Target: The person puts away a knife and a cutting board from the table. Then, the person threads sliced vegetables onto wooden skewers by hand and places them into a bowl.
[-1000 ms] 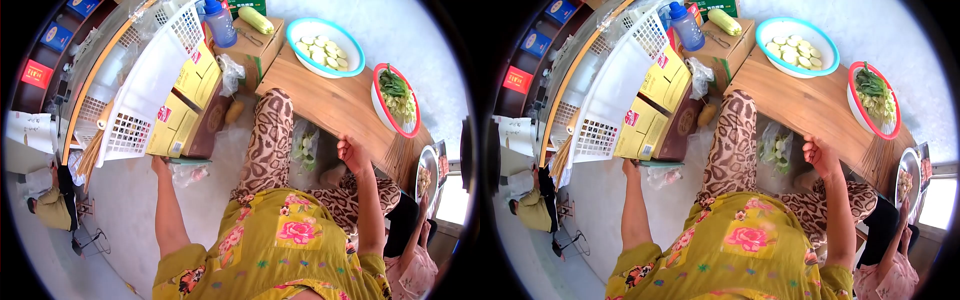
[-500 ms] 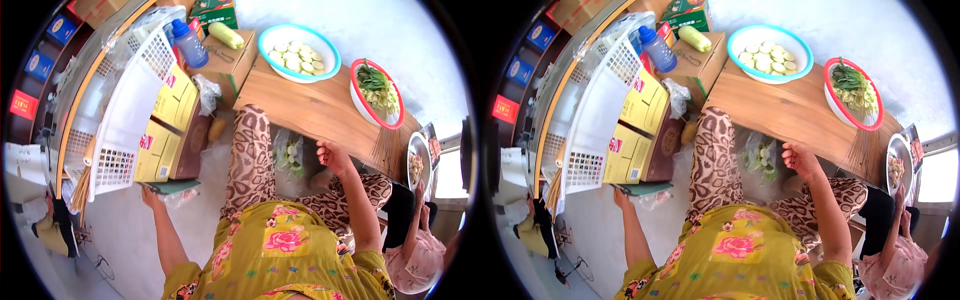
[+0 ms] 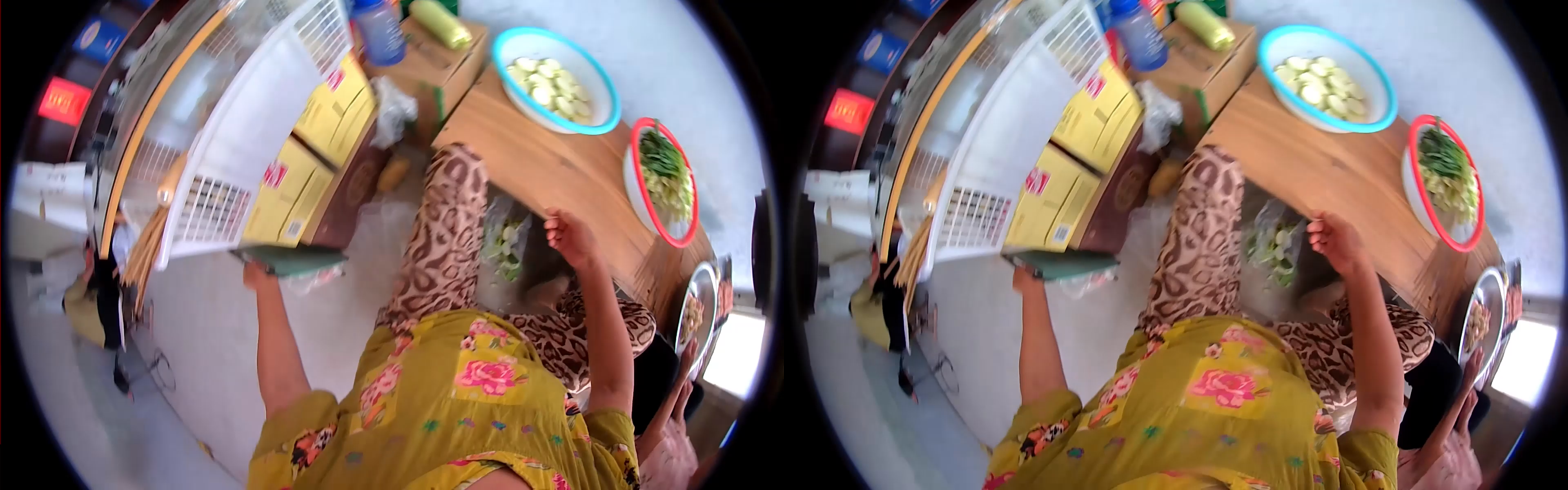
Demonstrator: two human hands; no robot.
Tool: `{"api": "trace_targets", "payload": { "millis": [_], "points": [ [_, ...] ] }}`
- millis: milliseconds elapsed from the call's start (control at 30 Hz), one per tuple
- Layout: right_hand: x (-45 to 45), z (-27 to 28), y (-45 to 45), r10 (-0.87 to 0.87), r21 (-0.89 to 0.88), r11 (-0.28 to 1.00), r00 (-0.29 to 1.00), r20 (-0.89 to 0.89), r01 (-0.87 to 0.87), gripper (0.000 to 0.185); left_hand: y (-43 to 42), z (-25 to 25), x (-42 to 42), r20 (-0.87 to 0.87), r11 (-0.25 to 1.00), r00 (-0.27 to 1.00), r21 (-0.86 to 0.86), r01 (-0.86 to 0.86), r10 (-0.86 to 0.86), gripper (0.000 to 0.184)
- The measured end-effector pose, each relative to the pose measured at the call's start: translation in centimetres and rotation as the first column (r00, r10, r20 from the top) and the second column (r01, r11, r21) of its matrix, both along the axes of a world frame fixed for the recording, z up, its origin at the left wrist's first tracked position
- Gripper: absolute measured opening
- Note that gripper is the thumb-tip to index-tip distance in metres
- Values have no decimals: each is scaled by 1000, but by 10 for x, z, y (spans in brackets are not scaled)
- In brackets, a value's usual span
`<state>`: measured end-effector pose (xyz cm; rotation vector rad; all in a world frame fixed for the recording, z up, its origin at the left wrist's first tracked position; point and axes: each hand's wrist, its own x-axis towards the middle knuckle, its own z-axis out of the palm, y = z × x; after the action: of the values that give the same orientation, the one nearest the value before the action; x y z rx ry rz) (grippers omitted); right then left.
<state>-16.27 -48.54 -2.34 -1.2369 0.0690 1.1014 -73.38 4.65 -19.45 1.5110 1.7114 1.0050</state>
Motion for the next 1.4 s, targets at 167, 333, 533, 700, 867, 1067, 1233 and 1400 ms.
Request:
{"api": "trace_targets", "payload": {
  "millis": [167, 333, 533, 700, 867, 1067, 1233, 1400],
  "points": [
    [-2, -3, -6, 18, -42, 999, 999, 27, -16, 23, -28, 98, 94, 724, 996, 684, -51, -78, 91, 9],
    [-4, -6, -17, -20, -47, 999, 999, 32, 21, 24, -42, 116, 132, 625, 962, 736, -235, -138, 258, 19],
    [-4, -10, -21, -32, -50, 998, 999, 32, 34, 25, -55, 125, 132, 462, 965, 868, -255, -65, 181, 31],
    [-4, -8, -15, -37, -77, 996, 999, 34, 40, 24, -62, 120, 125, 460, 972, 880, -233, -11, 120, 31],
    [2, -19, -18, -40, -42, 998, 999, 6, 40, 25, -71, 105, 112, 442, 953, 855, -245, -176, 272, 34],
    [27, -22, -20, -93, -30, 995, 995, -36, 92, 27, -162, 137, 127, 371, 989, 928, -147, 30, 27, 20],
    [81, -14, 8, -226, 46, 973, 974, -19, 226, 41, -219, 200, 183, 266, 938, 904, -2, 347, -335, 21],
    [129, -7, 56, -411, 155, 895, 909, -75, 418, 48, -231, 238, 227, 155, 812, 797, 148, 565, -583, 24]
  ]
}}
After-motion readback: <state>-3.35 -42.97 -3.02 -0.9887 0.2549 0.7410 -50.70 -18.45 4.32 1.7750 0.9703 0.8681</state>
